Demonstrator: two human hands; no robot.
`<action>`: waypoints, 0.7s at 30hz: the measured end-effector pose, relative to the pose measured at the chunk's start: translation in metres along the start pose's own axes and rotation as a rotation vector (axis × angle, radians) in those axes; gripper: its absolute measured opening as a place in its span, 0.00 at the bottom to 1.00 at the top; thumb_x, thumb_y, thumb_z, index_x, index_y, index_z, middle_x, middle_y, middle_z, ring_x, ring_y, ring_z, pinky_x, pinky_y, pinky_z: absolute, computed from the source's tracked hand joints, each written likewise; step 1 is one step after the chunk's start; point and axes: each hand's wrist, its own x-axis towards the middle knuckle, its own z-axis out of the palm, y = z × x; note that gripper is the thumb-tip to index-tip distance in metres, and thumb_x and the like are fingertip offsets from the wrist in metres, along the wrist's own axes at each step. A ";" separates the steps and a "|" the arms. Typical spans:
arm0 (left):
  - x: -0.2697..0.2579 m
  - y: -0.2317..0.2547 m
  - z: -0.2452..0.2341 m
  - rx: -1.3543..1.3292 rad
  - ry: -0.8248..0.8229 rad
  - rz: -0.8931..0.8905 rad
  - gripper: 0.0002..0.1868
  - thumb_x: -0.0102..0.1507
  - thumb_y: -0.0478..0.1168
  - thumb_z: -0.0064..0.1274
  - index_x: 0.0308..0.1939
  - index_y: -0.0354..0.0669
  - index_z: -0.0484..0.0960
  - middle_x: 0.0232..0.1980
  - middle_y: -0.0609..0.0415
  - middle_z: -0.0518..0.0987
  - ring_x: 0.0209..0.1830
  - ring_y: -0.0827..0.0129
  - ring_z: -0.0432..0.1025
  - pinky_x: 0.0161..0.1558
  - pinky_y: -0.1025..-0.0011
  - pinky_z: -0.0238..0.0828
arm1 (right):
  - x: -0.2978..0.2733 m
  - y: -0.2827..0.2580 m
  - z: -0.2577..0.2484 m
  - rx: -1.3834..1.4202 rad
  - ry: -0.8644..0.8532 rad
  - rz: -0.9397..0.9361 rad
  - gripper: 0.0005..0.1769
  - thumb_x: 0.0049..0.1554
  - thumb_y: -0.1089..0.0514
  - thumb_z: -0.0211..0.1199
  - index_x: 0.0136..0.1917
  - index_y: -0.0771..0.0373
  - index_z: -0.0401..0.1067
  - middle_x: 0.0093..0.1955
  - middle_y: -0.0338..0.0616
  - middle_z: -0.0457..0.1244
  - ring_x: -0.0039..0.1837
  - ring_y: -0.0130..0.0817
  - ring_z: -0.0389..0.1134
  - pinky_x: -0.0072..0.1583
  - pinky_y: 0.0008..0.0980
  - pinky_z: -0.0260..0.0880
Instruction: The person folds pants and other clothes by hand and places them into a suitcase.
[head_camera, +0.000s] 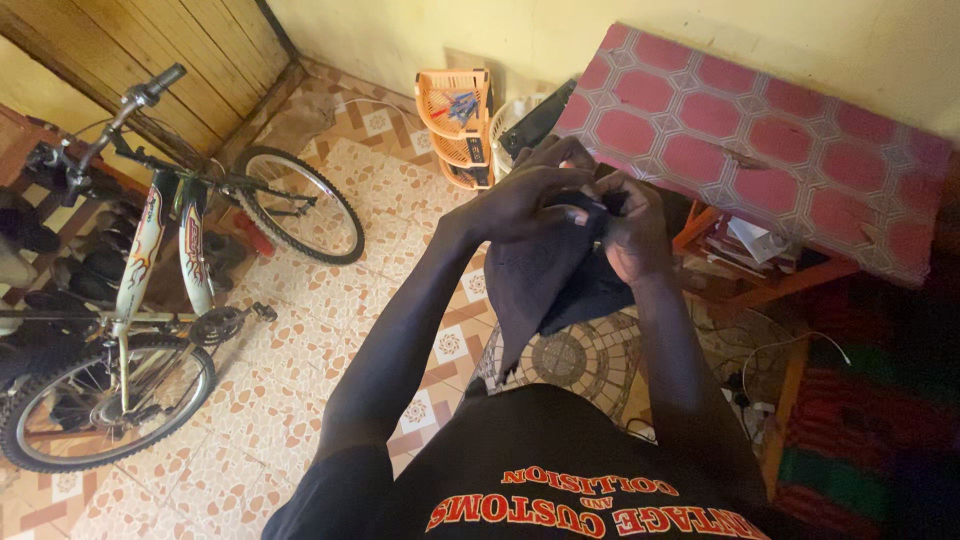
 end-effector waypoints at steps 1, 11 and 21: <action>-0.002 0.000 0.001 -0.011 0.056 0.076 0.20 0.62 0.41 0.69 0.57 0.45 0.84 0.72 0.42 0.64 0.75 0.47 0.56 0.69 0.46 0.49 | 0.001 0.000 0.003 0.000 0.000 0.005 0.12 0.55 0.72 0.68 0.52 0.65 0.72 0.49 0.39 0.66 0.51 0.25 0.67 0.55 0.28 0.68; -0.014 0.006 -0.025 -0.298 -0.011 0.025 0.11 0.62 0.31 0.58 0.47 0.45 0.82 0.72 0.55 0.69 0.81 0.56 0.53 0.72 0.57 0.62 | 0.020 -0.051 -0.023 -0.571 -0.064 0.195 0.29 0.57 0.45 0.69 0.66 0.59 0.71 0.57 0.48 0.70 0.58 0.36 0.72 0.60 0.35 0.76; -0.040 0.006 -0.025 -0.278 0.076 -0.095 0.10 0.59 0.30 0.64 0.43 0.42 0.82 0.59 0.50 0.77 0.72 0.58 0.64 0.69 0.60 0.67 | 0.026 0.015 -0.122 -1.185 -0.392 0.553 0.36 0.56 0.26 0.55 0.63 0.54 0.76 0.58 0.41 0.70 0.64 0.40 0.69 0.66 0.49 0.66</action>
